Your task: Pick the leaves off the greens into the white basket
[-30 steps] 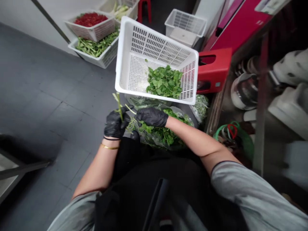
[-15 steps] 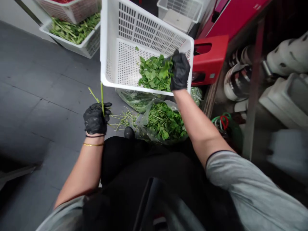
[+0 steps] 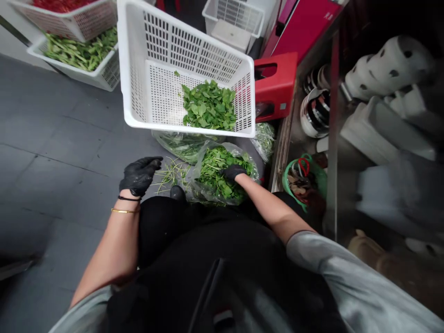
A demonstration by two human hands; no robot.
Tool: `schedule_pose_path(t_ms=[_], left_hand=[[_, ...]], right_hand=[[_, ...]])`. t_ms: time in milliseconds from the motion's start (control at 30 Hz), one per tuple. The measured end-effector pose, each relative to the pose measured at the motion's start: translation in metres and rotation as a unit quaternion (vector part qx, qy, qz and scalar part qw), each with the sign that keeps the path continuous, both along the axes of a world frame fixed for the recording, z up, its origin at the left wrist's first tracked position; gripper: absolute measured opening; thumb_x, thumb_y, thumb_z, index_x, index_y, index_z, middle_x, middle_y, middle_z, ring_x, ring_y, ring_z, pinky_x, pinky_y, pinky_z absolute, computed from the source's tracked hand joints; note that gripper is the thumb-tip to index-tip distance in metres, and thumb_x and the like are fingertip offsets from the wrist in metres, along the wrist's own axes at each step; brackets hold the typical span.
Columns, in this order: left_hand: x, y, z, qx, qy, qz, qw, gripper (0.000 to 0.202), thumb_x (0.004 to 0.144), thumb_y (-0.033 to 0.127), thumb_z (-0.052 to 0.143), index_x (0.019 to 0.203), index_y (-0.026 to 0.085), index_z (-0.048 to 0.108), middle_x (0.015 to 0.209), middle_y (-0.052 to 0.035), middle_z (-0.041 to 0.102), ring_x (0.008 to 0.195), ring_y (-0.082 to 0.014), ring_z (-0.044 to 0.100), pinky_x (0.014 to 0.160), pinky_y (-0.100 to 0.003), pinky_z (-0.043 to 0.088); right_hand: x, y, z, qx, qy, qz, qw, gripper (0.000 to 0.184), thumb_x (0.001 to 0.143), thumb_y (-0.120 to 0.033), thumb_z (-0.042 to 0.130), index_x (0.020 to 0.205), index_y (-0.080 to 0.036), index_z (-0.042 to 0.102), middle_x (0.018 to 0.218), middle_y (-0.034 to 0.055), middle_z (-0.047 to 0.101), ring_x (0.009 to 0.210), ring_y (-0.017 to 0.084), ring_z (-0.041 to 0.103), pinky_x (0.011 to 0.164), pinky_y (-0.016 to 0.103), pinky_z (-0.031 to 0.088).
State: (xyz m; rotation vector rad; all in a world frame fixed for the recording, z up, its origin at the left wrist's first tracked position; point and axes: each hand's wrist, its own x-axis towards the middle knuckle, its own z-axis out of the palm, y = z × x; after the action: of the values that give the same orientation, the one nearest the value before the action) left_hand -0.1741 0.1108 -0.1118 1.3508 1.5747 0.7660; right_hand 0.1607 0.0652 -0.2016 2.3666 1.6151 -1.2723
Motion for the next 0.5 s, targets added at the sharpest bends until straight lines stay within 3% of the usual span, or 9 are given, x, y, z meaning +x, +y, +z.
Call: schedule_pose_path(t_ms=[100,200,367,500], left_hand=[[0.023,-0.028,0.020,-0.037,-0.086,-0.057,0.994,0.043,0.068,0.043,0.075,0.099,0.013,0.073,0.086,-0.0091,0.073,0.074,-0.0164,0.065,0.074,-0.030,0.052],[0.043,-0.052,0.034,-0.068,-0.128,-0.070,0.987,0.050,0.061,0.049,0.078,0.094,0.012,0.075,0.081,-0.0098,0.073,0.069,-0.0160,0.064,0.066,-0.026,0.050],[0.071,-0.066,0.036,-0.088,-0.149,-0.114,0.978,0.041,0.061,0.047,0.076,0.083,0.012,0.075,0.078,-0.0114,0.073,0.065,-0.0181,0.066,0.052,-0.024,0.047],[0.088,-0.073,0.034,-0.061,-0.172,-0.144,0.973,0.036,0.063,0.044,0.074,0.080,0.013,0.076,0.076,-0.0104,0.073,0.063,-0.0177,0.066,0.053,-0.025,0.049]], right_hand=[[-0.006,-0.015,-0.008,-0.013,-0.008,-0.013,1.000,0.032,0.077,-0.032,0.066,0.096,-0.007,0.072,0.111,0.0228,0.067,0.103,0.029,0.064,0.092,0.034,0.047],[-0.003,-0.023,0.004,0.013,0.034,-0.018,0.999,0.026,0.082,-0.026,0.060,0.092,-0.007,0.073,0.103,0.0211,0.070,0.094,0.024,0.067,0.085,0.028,0.049],[0.016,-0.039,0.036,0.076,0.135,-0.030,0.988,0.038,0.095,-0.028,0.037,0.106,-0.009,0.068,0.098,0.0142,0.073,0.069,0.016,0.067,0.065,0.025,0.052],[0.026,-0.041,0.048,0.125,0.148,-0.031,0.981,0.031,0.095,-0.032,0.046,0.111,-0.012,0.064,0.107,0.0124,0.068,0.082,0.017,0.065,0.076,0.029,0.053]])
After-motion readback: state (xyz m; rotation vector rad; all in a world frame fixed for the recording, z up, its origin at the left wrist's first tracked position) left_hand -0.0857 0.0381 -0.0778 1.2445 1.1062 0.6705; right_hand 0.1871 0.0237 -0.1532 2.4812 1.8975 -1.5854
